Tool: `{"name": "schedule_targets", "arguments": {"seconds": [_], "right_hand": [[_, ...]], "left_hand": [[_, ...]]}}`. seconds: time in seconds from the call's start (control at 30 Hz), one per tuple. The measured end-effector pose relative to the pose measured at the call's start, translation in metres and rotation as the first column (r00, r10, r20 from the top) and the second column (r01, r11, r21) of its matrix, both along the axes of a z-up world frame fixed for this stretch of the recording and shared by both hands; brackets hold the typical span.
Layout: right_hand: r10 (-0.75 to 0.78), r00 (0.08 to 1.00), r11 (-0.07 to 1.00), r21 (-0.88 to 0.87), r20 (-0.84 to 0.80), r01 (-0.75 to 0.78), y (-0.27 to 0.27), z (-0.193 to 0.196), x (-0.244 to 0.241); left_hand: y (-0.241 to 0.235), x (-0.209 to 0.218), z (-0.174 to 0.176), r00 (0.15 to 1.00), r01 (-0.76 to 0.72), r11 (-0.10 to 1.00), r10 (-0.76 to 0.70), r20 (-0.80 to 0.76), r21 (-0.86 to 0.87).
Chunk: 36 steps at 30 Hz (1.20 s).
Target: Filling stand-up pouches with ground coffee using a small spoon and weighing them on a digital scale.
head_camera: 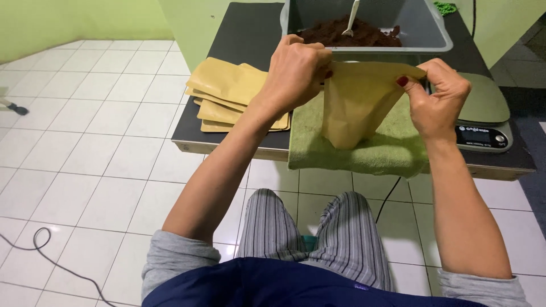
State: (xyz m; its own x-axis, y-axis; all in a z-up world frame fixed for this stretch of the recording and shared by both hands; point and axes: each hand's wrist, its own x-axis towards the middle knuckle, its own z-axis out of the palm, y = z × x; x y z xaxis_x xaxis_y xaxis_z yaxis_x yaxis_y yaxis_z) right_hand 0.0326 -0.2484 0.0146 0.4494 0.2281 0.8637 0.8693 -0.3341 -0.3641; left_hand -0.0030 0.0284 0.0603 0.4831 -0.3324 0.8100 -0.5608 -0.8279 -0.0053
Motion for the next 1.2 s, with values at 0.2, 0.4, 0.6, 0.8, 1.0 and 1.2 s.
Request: {"name": "schedule_targets", "arguments": {"seconds": [0.2,0.4,0.6,0.8,1.0,1.2], "right_hand": [[0.014,0.997,1.000,-0.026,-0.079,-0.016,-0.007,0.000,0.000],[0.138,0.928,0.990,0.071,-0.347,-0.121,-0.017,0.014,-0.006],[0.045,0.999,0.977,-0.209,-0.011,-0.047,-0.008,0.049,0.002],[-0.139,0.921,0.725,-0.596,0.364,0.345,0.035,0.071,0.005],[-0.212,0.900,0.642,-0.640,0.381,0.422,0.060,0.073,0.003],[-0.223,0.813,0.621,-0.564,0.538,0.544,0.039,0.064,0.001]], "left_hand": [[-0.003,0.002,-0.008,0.992,0.032,0.980,-0.055,-0.115,-0.197],[0.006,-0.001,-0.028,0.871,0.149,0.777,-0.396,-0.291,-0.612],[-0.005,-0.004,-0.011,0.877,0.219,0.747,-0.433,-0.209,-0.628],[-0.017,0.001,0.006,0.973,0.083,0.944,-0.145,-0.177,-0.319],[-0.026,0.024,-0.003,0.996,-0.088,0.996,0.089,0.033,-0.035],[-0.029,0.014,-0.006,0.989,-0.133,0.991,0.132,0.072,0.010]]}}
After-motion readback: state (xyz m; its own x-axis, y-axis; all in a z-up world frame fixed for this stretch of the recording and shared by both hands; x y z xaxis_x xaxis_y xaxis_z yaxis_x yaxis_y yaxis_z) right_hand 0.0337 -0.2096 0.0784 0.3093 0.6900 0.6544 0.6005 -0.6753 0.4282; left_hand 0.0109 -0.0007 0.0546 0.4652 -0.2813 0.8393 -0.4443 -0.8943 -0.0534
